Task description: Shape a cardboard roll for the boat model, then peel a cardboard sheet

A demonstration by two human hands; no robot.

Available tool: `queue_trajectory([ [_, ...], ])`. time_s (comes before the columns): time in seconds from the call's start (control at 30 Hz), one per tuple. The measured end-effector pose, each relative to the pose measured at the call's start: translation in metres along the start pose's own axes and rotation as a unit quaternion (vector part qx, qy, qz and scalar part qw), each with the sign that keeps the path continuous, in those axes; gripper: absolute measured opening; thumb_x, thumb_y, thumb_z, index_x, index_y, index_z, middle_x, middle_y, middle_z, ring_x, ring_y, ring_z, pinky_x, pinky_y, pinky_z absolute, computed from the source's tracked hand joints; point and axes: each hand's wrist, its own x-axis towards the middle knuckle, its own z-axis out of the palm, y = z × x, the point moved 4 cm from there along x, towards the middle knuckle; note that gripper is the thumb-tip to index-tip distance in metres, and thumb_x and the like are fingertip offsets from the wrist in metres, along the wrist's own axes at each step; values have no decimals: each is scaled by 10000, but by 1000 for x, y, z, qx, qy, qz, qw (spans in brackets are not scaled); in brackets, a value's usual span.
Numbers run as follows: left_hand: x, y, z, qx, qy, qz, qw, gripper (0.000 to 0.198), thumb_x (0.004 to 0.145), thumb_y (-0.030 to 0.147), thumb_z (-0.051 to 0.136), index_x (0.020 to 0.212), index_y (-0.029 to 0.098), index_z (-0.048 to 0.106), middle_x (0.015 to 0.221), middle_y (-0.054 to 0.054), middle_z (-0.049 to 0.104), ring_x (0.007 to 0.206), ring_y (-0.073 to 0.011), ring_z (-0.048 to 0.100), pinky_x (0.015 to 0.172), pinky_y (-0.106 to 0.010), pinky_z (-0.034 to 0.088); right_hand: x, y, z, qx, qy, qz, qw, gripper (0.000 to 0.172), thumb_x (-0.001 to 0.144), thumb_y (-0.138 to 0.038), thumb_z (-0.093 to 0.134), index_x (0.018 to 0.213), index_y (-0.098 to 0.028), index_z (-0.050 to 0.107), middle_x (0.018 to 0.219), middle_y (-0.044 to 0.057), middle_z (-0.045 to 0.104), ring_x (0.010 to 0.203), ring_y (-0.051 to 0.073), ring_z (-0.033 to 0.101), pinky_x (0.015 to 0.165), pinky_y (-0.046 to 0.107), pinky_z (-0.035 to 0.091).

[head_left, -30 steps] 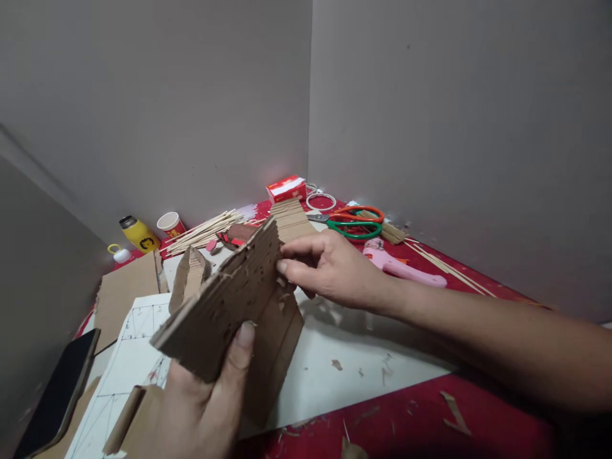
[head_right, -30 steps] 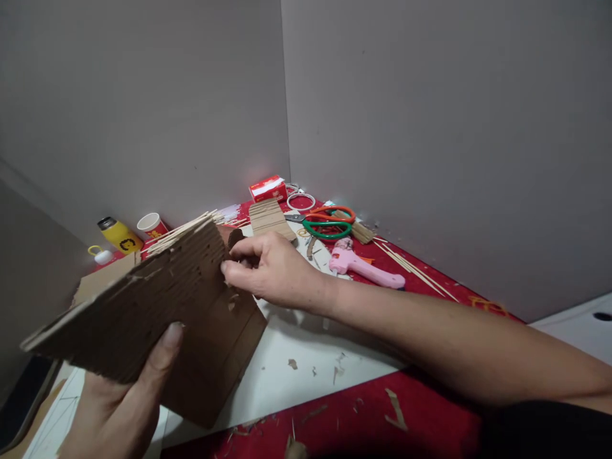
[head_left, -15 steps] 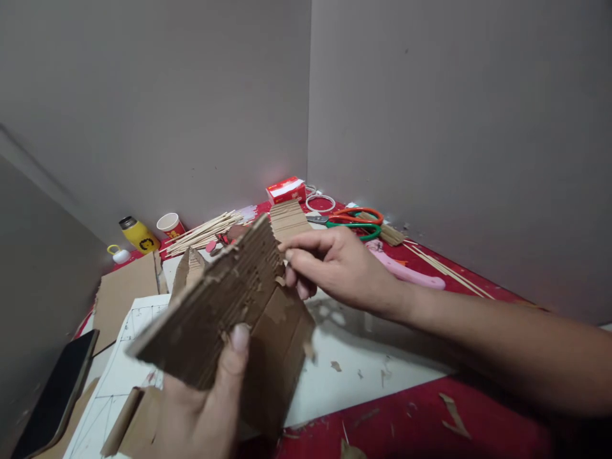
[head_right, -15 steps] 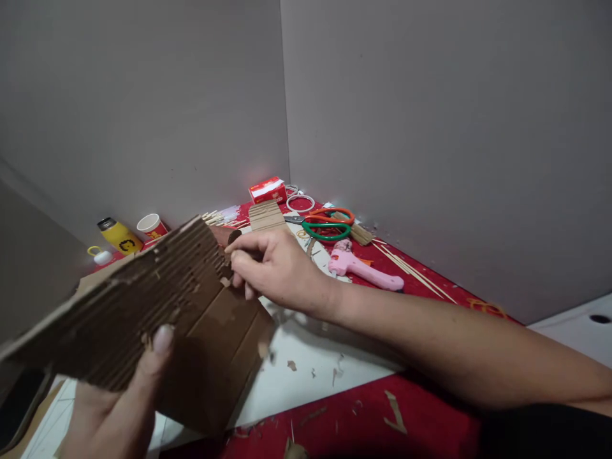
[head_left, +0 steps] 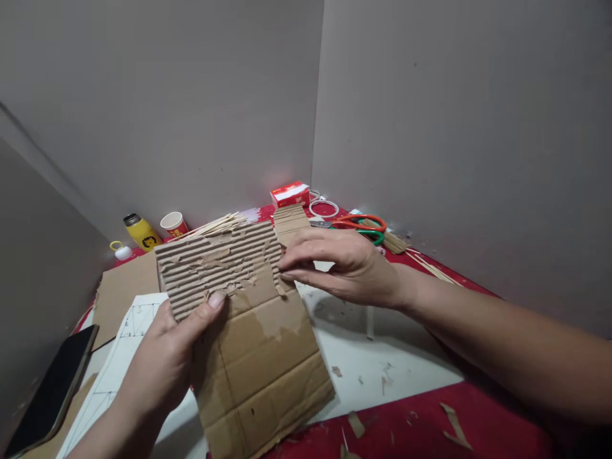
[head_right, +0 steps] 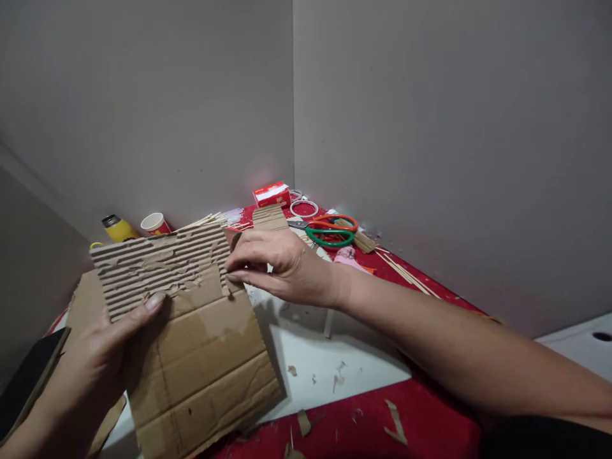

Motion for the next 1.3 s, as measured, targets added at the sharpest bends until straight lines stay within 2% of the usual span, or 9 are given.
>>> queue_trajectory([
  [0.3,7,0,-2,-2,-10,11,1000,589,660,352,787,1213,230,625,1040,-83,742,958,-316,695,841,-398,571,-1,-2,7,-80,-43,-36,995,138,956,-152,441,878,-168,554,787,48,573,740,135,515,655,263,452],
  [0.47,16,-1,-9,-8,18,24,1000,515,646,354,796,1128,228,666,993,-72,749,927,-323,704,819,-395,583,-3,-5,11,-121,-49,-37,991,154,960,-163,403,852,-169,512,767,45,531,699,143,448,622,266,400],
  [0.57,26,11,-23,-26,58,74,995,364,635,306,802,970,209,700,906,-51,755,910,-300,707,800,-360,593,-2,-14,10,-54,-79,-21,995,139,952,-155,432,850,-155,526,764,46,537,698,131,455,629,254,402],
  [0.7,35,23,-36,-19,70,106,992,327,630,293,799,927,192,707,879,-49,753,952,-299,692,823,-348,588,-2,-32,10,136,-188,-11,973,319,968,-232,469,654,-181,493,599,-20,478,565,88,445,531,208,376],
  [0.77,34,23,-35,-10,58,100,993,352,643,318,791,963,198,709,876,-52,753,942,-315,694,818,-376,589,-2,-33,6,143,-151,13,978,269,939,-239,536,678,-179,521,602,-29,493,553,78,455,520,200,381],
  [0.83,32,19,-30,-3,35,83,996,371,642,332,792,979,199,709,882,-59,754,913,-327,702,805,-398,590,-3,-27,4,104,-77,53,990,49,915,-212,573,888,-172,585,685,-19,558,596,82,498,550,198,421],
  [0.93,26,11,-19,3,-6,37,999,441,639,334,795,1048,201,696,923,-74,754,895,-328,708,782,-398,594,-7,-21,8,27,-27,50,998,251,912,-194,574,1159,-171,539,840,26,637,683,103,551,619,222,468],
  [1.1,18,2,-5,0,-13,23,1000,482,668,311,777,1124,192,674,1003,-96,747,961,-313,693,803,-360,585,-7,-18,19,-88,-35,-14,995,130,946,-201,495,978,-136,602,787,59,602,702,137,531,609,249,439],
  [1.3,24,-4,-11,-8,-33,37,999,483,676,328,787,1134,225,673,1008,-84,745,931,-319,700,793,-382,591,-7,-22,22,-133,-64,-36,988,238,963,-148,384,851,-131,593,720,65,577,652,144,503,559,249,388],
])
